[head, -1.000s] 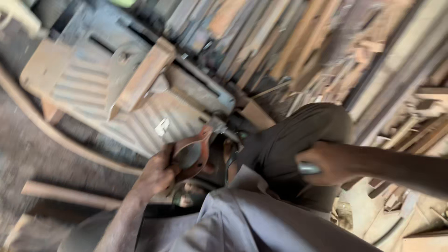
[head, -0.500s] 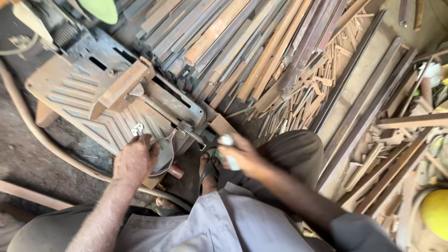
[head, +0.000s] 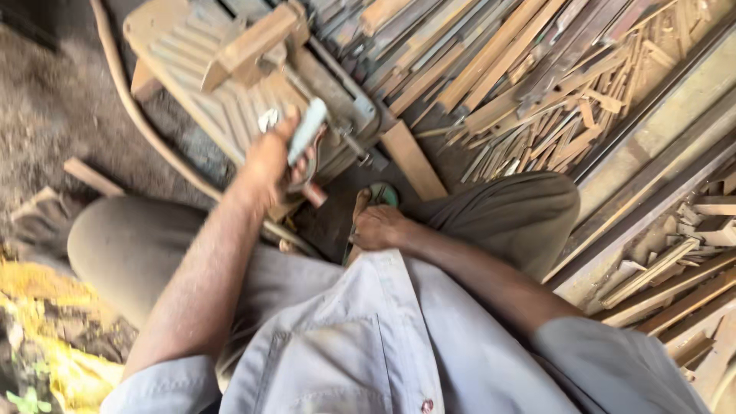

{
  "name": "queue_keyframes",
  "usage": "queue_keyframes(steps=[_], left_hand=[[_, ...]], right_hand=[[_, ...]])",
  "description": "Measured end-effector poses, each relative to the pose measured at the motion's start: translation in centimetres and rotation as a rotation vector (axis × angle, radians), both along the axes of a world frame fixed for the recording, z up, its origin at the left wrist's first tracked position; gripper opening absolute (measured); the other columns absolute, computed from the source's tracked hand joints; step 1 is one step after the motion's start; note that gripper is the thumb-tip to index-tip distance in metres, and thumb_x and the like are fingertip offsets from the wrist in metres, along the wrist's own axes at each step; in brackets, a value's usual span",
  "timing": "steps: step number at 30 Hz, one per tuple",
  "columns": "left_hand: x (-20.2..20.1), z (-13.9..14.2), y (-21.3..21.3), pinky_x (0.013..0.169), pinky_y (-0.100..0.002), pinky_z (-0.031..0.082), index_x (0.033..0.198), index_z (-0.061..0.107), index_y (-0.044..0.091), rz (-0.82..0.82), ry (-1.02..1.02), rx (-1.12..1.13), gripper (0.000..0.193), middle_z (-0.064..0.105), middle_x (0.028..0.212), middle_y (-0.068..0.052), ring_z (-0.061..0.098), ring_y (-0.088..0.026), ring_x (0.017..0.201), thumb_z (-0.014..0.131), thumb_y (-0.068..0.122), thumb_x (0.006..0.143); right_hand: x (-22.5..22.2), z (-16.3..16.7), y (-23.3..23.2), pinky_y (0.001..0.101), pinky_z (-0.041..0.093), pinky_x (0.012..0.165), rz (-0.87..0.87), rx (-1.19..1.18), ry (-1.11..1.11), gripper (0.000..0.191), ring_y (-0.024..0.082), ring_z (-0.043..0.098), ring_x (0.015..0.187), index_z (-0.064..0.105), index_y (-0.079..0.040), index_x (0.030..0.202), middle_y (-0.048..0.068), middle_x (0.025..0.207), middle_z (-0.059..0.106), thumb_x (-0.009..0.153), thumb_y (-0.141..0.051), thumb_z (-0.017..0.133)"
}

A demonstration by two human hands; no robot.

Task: The person picks up a small cylindrical metal piece and a curved metal strap from a work table, carries them to a grinding station, and secures the piece in a fixture. The person uses an angle grinder to grind the metal piece, producing sparks, then handles the ground piece.

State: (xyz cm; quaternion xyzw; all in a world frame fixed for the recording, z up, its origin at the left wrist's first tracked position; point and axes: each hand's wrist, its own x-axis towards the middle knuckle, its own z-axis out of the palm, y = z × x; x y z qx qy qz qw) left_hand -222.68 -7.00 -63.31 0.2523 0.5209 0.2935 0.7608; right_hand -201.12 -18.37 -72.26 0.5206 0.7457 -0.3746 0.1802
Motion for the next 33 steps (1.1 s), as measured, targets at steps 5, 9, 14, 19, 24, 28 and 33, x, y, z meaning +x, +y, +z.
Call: queue_keyframes(steps=[5,9,14,19,24,28,33], left_hand=[[-2.4,0.6,0.4,0.048,-0.027,0.047,0.114,0.065,0.009,0.063,-0.069,0.039,0.046,0.071,0.079,-0.006,0.059,-0.013,0.059,0.042,0.048,0.106],[-3.4,1.3,-0.4,0.046,-0.027,0.048,0.119,0.062,0.008,0.031,-0.133,0.071,0.05,0.072,0.08,-0.008,0.061,-0.013,0.057,0.037,0.049,0.106],[-4.3,1.3,-1.3,0.045,-0.024,0.05,0.119,0.065,0.007,0.063,-0.1,0.076,0.05,0.074,0.079,-0.005,0.063,-0.01,0.055,0.04,0.048,0.106],[-6.7,1.6,-0.9,0.065,-0.035,0.058,0.119,0.069,0.002,-0.142,0.449,0.534,0.04,0.076,0.086,-0.012,0.072,-0.018,0.069,0.062,0.037,0.101],[-10.8,-1.7,-0.1,0.087,-0.048,0.055,0.116,0.075,0.005,-0.093,0.961,0.744,0.036,0.074,0.103,-0.021,0.071,-0.037,0.098,0.073,0.037,0.098],[-11.6,-5.9,0.3,0.092,-0.046,0.053,0.117,0.072,0.008,-0.015,1.019,0.533,0.036,0.073,0.109,-0.02,0.07,-0.037,0.105,0.075,0.034,0.092],[-10.3,-9.1,1.3,0.095,-0.048,0.052,0.123,0.065,0.009,0.01,1.083,0.482,0.039,0.072,0.112,-0.022,0.067,-0.04,0.109,0.075,0.031,0.093]], right_hand=[[-0.2,-4.6,-1.5,0.0519,0.052,0.095,0.074,-0.052,-0.166,0.053,0.038,0.067,0.113,0.072,-0.007,0.116,0.021,0.12,0.071,0.092,-0.052,0.061],[0.0,-4.0,-3.2,0.0544,0.051,0.093,0.219,-0.069,-0.274,0.05,0.038,0.067,0.113,0.072,-0.009,0.118,0.019,0.119,0.071,0.092,-0.05,0.06],[-1.5,-2.2,-4.4,0.0574,0.05,0.091,0.313,-0.032,-0.347,0.046,0.037,0.068,0.112,0.071,-0.012,0.12,0.017,0.119,0.072,0.093,-0.047,0.059],[-4.8,-1.3,-4.7,0.0604,0.049,0.089,0.373,0.01,-0.335,0.043,0.036,0.068,0.111,0.071,-0.015,0.122,0.015,0.118,0.073,0.093,-0.043,0.058],[-8.0,-2.2,-3.2,0.0634,0.048,0.087,0.428,0.002,-0.203,0.041,0.035,0.068,0.111,0.07,-0.017,0.124,0.013,0.117,0.074,0.094,-0.04,0.057],[-8.7,-2.9,0.8,0.0501,0.056,0.086,0.43,-0.056,-0.023,0.039,0.037,0.07,0.103,0.074,-0.014,0.117,0.017,0.11,0.073,0.088,-0.038,0.065],[-4.2,-1.7,4.0,0.0476,0.054,0.089,0.152,0.083,0.212,0.041,0.036,0.07,0.103,0.075,-0.008,0.107,0.017,0.107,0.074,0.088,-0.043,0.069]])
